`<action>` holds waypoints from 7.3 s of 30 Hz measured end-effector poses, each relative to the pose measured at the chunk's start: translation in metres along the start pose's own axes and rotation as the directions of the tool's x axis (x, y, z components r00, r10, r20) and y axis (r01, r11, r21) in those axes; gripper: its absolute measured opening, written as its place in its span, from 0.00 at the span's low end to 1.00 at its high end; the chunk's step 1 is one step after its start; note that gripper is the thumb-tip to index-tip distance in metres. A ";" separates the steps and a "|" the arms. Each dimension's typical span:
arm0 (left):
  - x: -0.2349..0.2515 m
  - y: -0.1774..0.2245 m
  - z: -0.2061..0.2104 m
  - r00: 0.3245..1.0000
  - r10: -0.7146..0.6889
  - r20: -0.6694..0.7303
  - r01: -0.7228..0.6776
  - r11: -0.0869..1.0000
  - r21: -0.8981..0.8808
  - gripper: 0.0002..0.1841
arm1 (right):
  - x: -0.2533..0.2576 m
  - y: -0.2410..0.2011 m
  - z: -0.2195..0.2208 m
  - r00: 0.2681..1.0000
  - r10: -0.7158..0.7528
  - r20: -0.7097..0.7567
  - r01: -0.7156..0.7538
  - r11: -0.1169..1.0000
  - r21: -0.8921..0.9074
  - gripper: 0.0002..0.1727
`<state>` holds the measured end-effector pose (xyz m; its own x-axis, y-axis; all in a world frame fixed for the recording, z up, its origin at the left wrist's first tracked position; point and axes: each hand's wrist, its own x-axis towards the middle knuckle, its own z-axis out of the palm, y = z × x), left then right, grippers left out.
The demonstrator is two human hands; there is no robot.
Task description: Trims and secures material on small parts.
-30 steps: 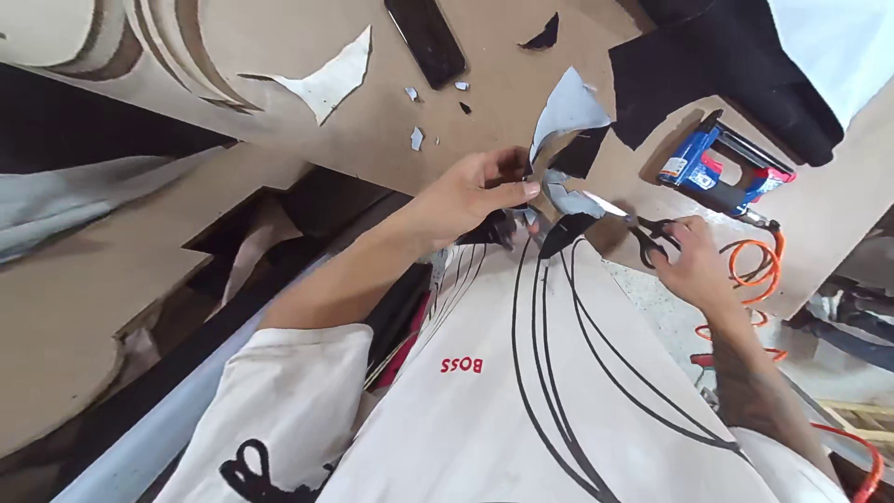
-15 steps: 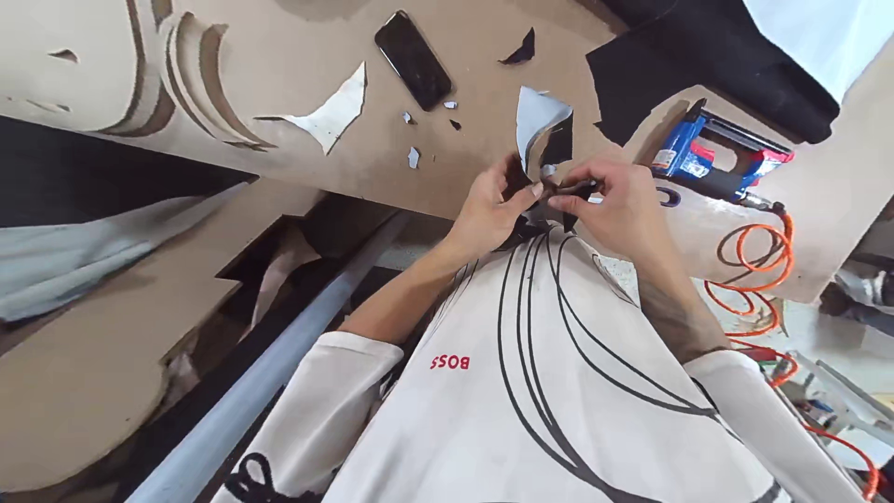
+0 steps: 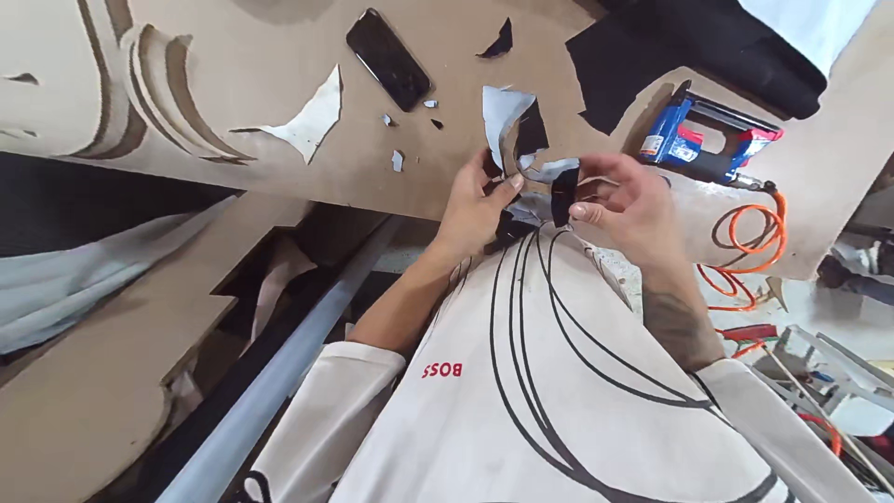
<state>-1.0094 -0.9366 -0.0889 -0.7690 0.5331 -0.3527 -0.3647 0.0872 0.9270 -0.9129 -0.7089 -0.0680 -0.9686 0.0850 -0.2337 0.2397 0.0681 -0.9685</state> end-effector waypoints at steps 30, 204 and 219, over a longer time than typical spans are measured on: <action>0.112 -0.075 -0.009 0.774 -0.143 0.617 -0.601 0.140 0.787 0.31 | -0.091 0.133 -0.091 0.907 0.301 -0.294 -0.412 0.498 -0.763 0.23; 0.085 -0.128 0.000 0.868 0.100 0.486 -0.464 0.511 0.723 0.12 | 0.031 0.140 0.027 0.981 -0.133 -0.142 -0.007 0.705 -0.710 0.06; 0.065 -0.165 0.002 0.753 0.481 0.449 -0.645 0.405 0.648 0.10 | 0.005 0.143 0.016 0.963 -0.156 -0.218 -0.038 0.724 -0.688 0.17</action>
<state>-0.9986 -0.9149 -0.2650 -0.5187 0.8213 0.2374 0.6887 0.2368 0.6853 -0.8848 -0.7148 -0.2091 -0.9560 0.2880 -0.0551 0.2565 0.7302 -0.6332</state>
